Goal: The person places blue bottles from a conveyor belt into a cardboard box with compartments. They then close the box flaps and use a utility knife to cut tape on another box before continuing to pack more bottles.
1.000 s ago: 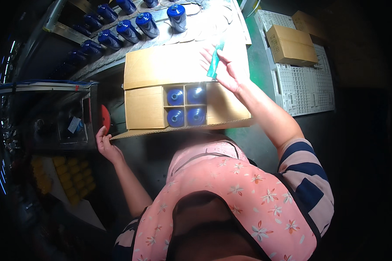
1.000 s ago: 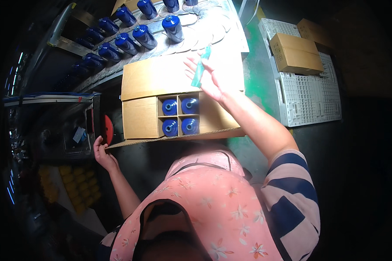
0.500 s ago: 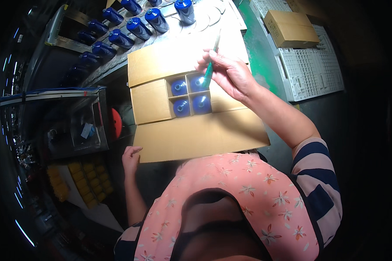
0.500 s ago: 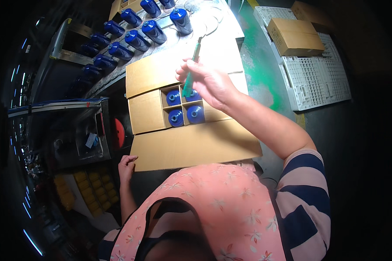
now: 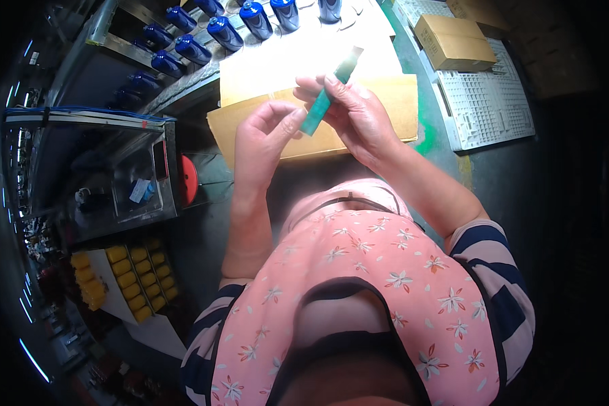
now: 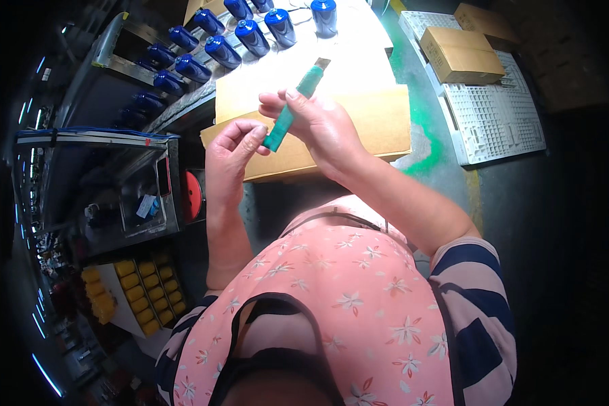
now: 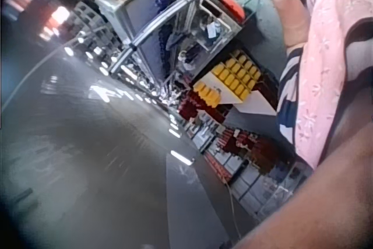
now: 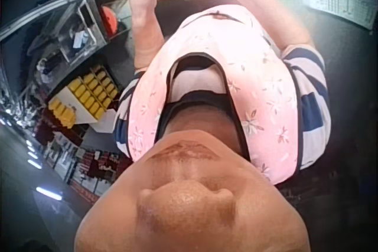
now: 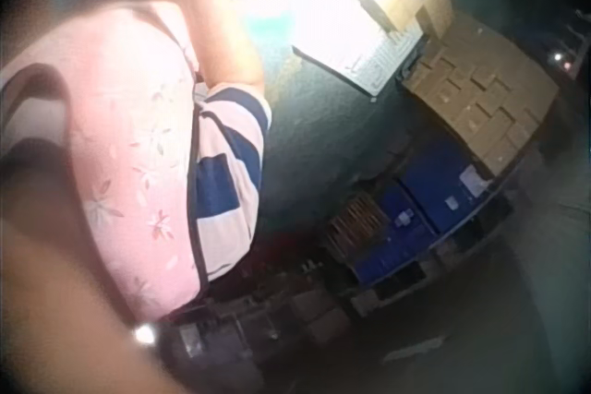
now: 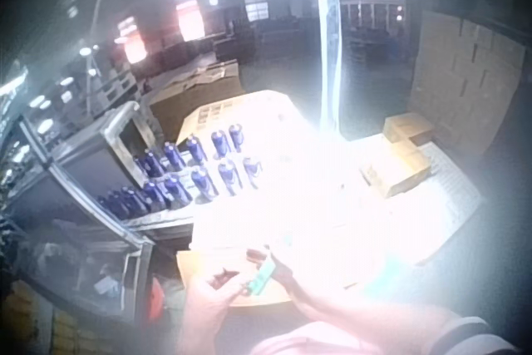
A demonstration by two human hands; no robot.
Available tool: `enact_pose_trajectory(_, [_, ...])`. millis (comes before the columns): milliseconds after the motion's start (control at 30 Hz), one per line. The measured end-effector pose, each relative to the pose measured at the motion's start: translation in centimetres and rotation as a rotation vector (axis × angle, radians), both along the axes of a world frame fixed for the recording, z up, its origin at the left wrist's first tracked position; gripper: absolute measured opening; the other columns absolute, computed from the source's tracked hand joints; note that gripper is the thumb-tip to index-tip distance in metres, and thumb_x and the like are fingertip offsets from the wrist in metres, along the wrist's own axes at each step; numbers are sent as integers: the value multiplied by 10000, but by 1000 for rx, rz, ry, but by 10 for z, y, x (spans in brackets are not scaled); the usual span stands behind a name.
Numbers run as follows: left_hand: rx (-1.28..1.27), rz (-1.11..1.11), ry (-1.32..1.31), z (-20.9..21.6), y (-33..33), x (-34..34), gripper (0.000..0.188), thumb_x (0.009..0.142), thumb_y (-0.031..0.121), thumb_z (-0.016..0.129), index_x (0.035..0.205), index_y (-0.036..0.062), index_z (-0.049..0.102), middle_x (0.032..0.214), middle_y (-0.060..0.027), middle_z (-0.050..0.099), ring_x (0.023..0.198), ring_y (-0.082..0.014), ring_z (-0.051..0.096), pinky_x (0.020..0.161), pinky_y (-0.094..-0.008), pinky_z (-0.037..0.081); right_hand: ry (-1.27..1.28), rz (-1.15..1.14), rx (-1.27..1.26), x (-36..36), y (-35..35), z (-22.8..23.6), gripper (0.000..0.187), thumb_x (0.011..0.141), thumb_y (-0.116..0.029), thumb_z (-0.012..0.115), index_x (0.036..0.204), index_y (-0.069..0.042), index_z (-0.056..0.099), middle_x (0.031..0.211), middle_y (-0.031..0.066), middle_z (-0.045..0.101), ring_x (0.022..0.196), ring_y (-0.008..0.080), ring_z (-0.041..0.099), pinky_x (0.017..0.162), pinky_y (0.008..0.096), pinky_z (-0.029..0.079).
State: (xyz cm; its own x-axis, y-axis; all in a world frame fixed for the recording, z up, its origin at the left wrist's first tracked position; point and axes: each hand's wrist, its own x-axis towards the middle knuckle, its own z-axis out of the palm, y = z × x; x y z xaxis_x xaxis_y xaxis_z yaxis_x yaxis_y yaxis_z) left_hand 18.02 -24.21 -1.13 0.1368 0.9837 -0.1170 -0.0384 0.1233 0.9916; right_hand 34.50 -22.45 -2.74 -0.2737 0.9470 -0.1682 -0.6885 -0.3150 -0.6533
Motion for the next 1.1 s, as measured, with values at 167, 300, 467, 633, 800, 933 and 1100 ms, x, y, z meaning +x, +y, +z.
enact_pose_trajectory(167, [88, 49, 72, -5, -2, -6, 86, 857, 49, 677, 914, -13, 658, 845, -39, 663, 776, -100, 608, 710, -229, 477, 51, -44, 20, -1, 0, -8, 327, 966, -246, 558, 1139, 30, 540, 1055, 105, 622, 932, 179, 613, 882, 290, 494])
enact_pose_trajectory(300, [215, 91, 184, -5, -5, -18, 73, 851, 3, 667, 918, -23, 656, 848, -43, 672, 794, -97, 616, 735, -221, 470, -185, 87, -13, -9, 7, -13, 347, 910, -281, 630, 1073, 20, 575, 944, 57, 562, 812, 156, 532, 777, 291, 451])
enact_pose_trajectory(467, [218, 70, 155, -1, -4, -16, 55, 863, 10, 655, 905, -25, 644, 831, -36, 652, 769, -90, 597, 714, -218, 461, -131, 143, 4, 3, 9, -12, 290, 865, -150, 642, 1066, 43, 558, 967, 80, 569, 827, 145, 548, 742, 262, 467])
enact_pose_trajectory(633, [192, 128, 105, -1, -4, 8, 46, 879, 22, 642, 897, -18, 628, 805, -24, 623, 727, -87, 566, 674, -215, 448, 6, 175, 81, 30, 8, -14, 337, 842, -85, 636, 1121, 68, 524, 1043, 120, 573, 983, 226, 587, 920, 356, 485])
enact_pose_trajectory(800, [164, 151, 55, -2, 0, 23, 52, 891, 45, 634, 908, -3, 627, 805, -23, 622, 709, -84, 552, 653, -213, 445, 73, 183, 149, 51, 11, -20, 388, 823, -67, 677, 1152, 61, 514, 1087, 136, 578, 1062, 248, 578, 971, 395, 464])
enact_pose_trajectory(933, [142, 172, 4, -3, 6, 23, 78, 903, 79, 630, 903, 2, 626, 805, -24, 624, 688, -84, 542, 642, -212, 441, 103, 186, 170, 48, 17, -26, 394, 823, -78, 695, 1153, 46, 520, 1103, 135, 582, 1070, 242, 577, 983, 405, 452])
enact_pose_trajectory(1100, [118, 195, -33, -1, 9, 20, 111, 928, 121, 611, 910, 12, 605, 770, -21, 598, 638, -78, 525, 614, -184, 421, 129, 189, 161, 42, 22, -27, 375, 827, -80, 697, 1142, 31, 526, 1093, 121, 588, 1064, 237, 580, 982, 405, 451])
